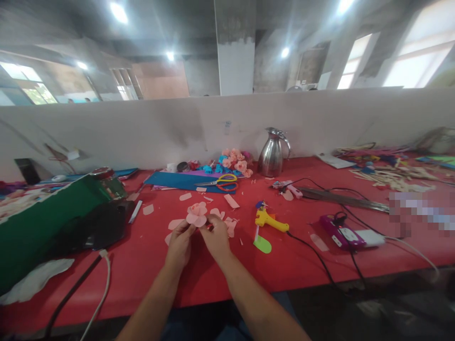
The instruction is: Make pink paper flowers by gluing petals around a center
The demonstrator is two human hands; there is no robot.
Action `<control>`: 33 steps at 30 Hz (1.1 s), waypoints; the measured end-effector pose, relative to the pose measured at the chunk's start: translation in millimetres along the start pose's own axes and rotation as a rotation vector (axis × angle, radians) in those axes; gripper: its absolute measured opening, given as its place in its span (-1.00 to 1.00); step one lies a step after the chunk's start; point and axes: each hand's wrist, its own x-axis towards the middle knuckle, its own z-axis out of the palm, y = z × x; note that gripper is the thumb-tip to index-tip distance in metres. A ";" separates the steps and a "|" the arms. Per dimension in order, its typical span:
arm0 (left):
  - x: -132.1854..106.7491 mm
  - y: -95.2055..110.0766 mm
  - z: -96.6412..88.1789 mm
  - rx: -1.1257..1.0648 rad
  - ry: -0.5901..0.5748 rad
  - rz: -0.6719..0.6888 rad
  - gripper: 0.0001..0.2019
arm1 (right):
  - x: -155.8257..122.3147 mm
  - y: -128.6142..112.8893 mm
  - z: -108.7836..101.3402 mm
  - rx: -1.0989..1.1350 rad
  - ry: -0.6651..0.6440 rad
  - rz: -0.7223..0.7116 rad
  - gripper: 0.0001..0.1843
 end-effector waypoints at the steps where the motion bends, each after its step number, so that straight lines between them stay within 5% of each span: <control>1: 0.4 -0.3 -0.8 -0.007 -0.003 -0.009 -0.73 | -0.9 -1.7 -0.1 -0.035 0.008 -0.019 -0.91; 5: 2.4 -0.4 -2.1 -0.025 0.032 -0.012 -0.73 | -5.0 -6.3 1.2 0.026 -0.013 0.057 -0.90; 13: 6.4 3.4 0.4 -0.164 0.173 -0.045 -0.77 | -2.6 -9.9 0.9 0.583 -0.147 0.373 -0.84; 16: 6.1 3.7 -0.4 -0.212 0.119 -0.093 -0.81 | -2.5 -12.3 -0.8 0.710 -0.211 0.507 -0.81; 20: 8.3 0.7 -4.8 -0.278 0.121 -0.104 -0.81 | -3.8 -14.0 -2.3 0.752 -0.240 0.442 -0.86; 25: 11.4 0.4 -8.5 -0.375 0.275 -0.166 -0.79 | 1.8 -10.8 -7.3 0.735 0.015 0.296 -0.87; 30: 11.5 4.9 -11.2 -0.473 0.255 -0.200 -0.81 | 10.9 -5.8 -13.6 0.782 0.162 0.267 -0.85; 33: 12.2 5.6 -13.5 -0.499 0.221 -0.174 -0.83 | 12.3 -2.7 -17.0 0.552 0.191 0.212 -0.85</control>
